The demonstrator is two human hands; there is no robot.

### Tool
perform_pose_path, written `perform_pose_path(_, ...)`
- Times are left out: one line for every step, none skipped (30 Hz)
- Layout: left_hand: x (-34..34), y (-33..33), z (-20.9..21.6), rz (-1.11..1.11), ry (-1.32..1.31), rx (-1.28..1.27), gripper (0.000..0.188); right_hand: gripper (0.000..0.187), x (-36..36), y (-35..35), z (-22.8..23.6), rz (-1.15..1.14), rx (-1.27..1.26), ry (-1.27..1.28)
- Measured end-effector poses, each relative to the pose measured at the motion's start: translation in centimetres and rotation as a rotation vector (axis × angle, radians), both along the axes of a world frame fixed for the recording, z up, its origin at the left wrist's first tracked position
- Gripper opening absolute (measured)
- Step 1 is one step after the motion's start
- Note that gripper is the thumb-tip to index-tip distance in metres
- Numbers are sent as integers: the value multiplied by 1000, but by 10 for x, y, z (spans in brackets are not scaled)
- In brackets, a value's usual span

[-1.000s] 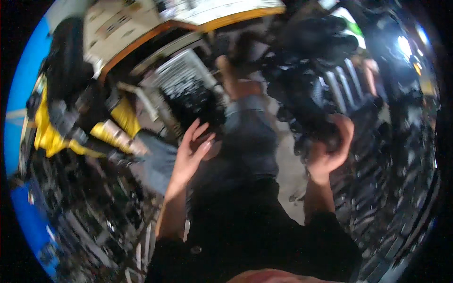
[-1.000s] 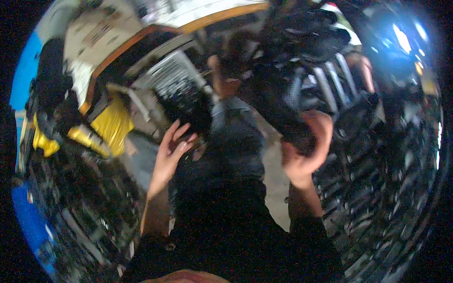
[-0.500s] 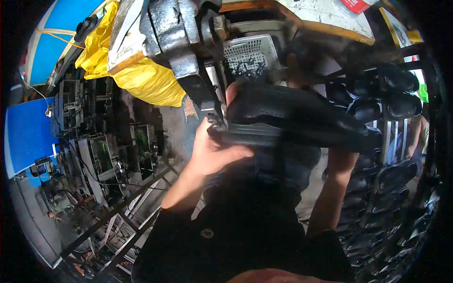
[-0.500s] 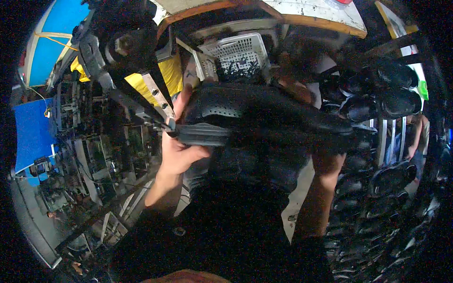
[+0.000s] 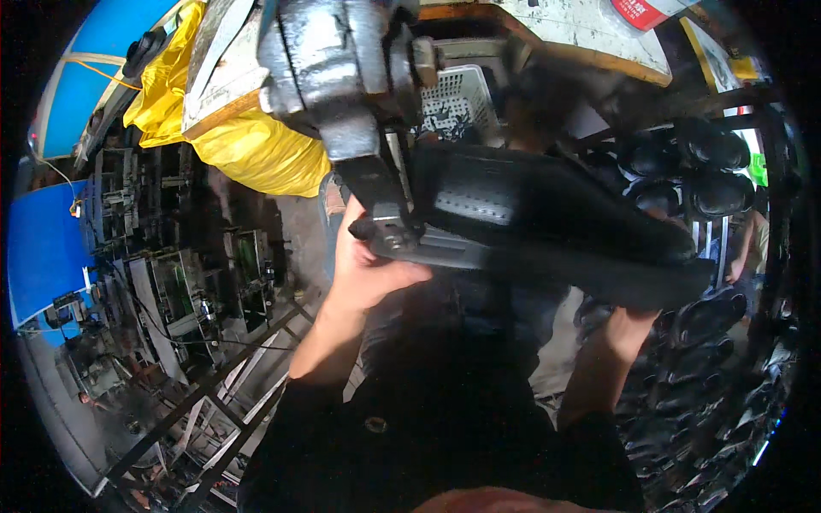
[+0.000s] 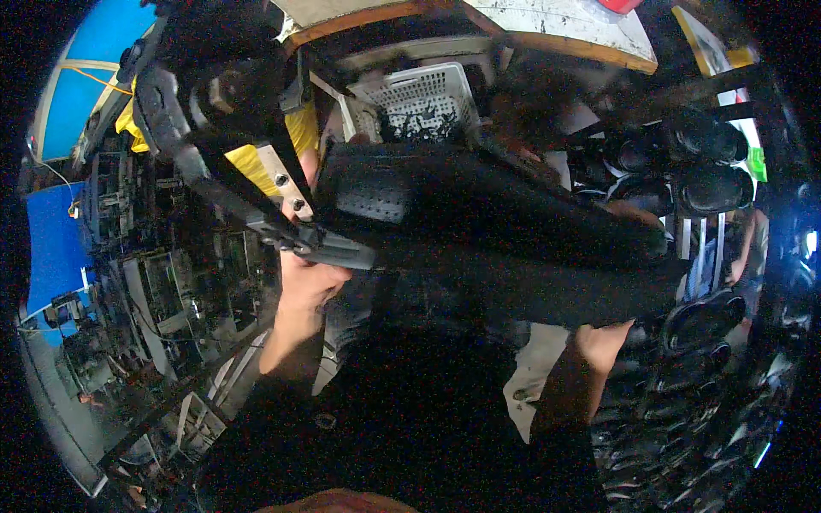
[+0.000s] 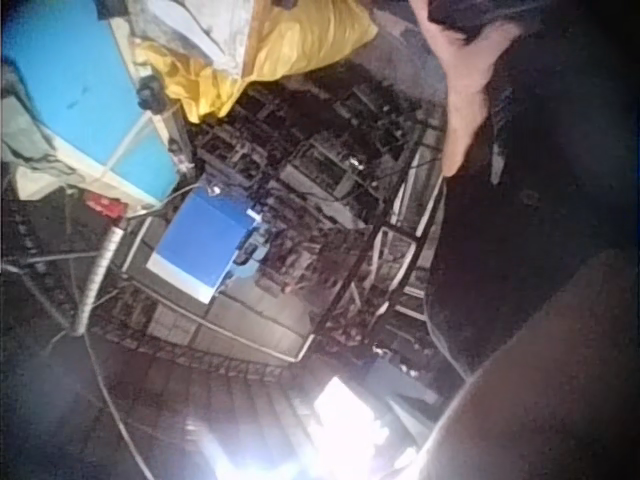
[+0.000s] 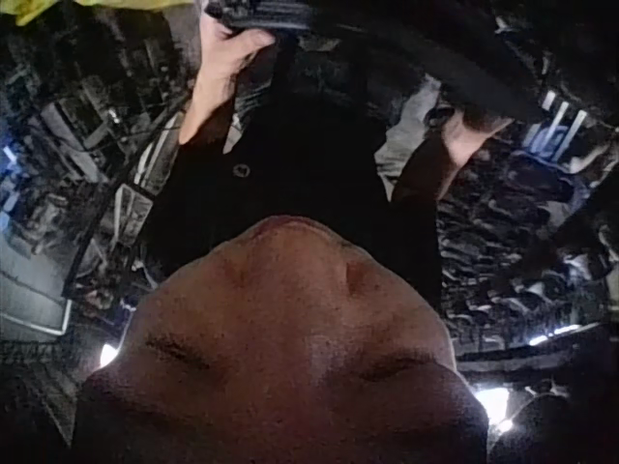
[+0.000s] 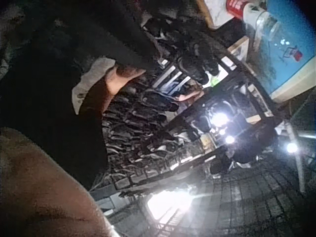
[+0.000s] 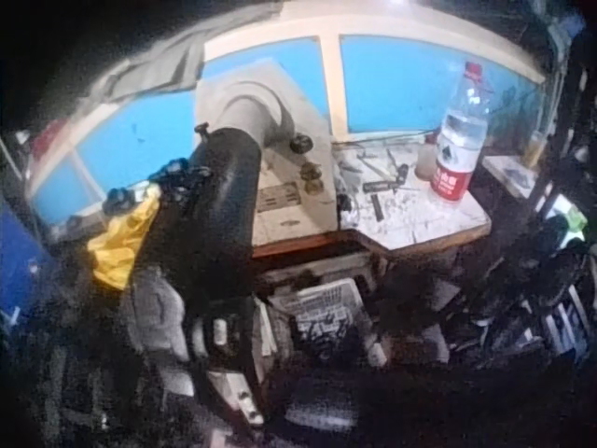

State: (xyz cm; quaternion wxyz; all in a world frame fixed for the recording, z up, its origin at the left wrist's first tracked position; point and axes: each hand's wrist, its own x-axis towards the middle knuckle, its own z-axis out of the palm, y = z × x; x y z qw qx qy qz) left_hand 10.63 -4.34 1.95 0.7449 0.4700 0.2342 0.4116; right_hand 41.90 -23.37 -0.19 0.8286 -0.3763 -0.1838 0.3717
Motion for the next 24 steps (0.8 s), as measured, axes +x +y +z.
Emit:
perform_pose_path(-5,-1,2,16,12,-87,118,51,1,2,1,-14,-4,70)
perform_pose_path(-10,-3,4,38,25,-169,118,52,-1,7,5,-40,-67,-55)
perform_pose_path(-8,-3,6,77,-9,-207,118,53,-8,15,12,-68,-134,-181)
perform_pose_path(-10,-1,1,97,-39,-200,117,54,-12,23,20,-96,-201,-307)
perform_pose_path(-13,2,-3,119,-70,-194,116,55,-12,30,27,-49,-186,-375)
perform_pose_path(-16,4,-8,141,-101,-188,116,56,-10,38,36,-2,-171,-443)
perform_pose_path(-18,6,-8,138,-113,-183,115,57,-13,46,41,27,-161,-482)
perform_pose_path(-22,7,-8,154,-131,-190,114,57,-14,55,47,59,-152,-519)
perform_pose_path(-25,8,-9,163,-151,-194,113,57,-21,64,51,63,-148,-530)
perform_pose_path(-28,10,-9,172,-170,-198,111,56,-28,70,54,67,-145,-540)
perform_pose_path(-35,11,-11,183,-164,-210,110,56,-36,74,56,88,-249,-612)
perform_pose_path(-40,13,-14,185,-185,-196,108,56,-44,77,57,108,-354,-684)
perform_pose_path(-45,15,-15,188,-208,-182,105,57,-51,81,58,127,-459,-755)
perform_pose_path(-49,17,-18,188,-233,-171,103,57,-56,84,60,154,-410,-793)
perform_pose_path(-56,20,-21,197,-225,-177,101,58,-60,87,61,180,-362,-829)
perform_pose_path(-60,21,-24,206,-217,-183,100,59,-65,90,59,199,-314,-809)
perform_pose_path(-54,22,-14,259,-212,-195,99,60,-70,93,58,217,-269,-788)
perform_pose_path(-68,26,-28,203,-206,-155,96,61,-75,96,52,225,-225,-711)
perform_pose_path(-70,25,-26,234,-169,-185,95,61,-79,98,51,240,-195,-670)
perform_pose_path(-73,25,-29,280,-144,-192,93,61,-82,101,49,255,-164,-627)
perform_pose_path(-76,25,-32,326,-119,-200,91,60,-85,104,48,277,-147,-619)
perform_pose_path(-79,27,-32,311,-98,-197,90,60,-87,106,49,298,-129,-612)
perform_pose_path(-80,28,-30,295,-77,-193,89,60,-90,109,49,306,-123,-621)
perform_pose_path(-82,28,-29,279,-55,-189,88,61,-94,111,49,314,-117,-629)
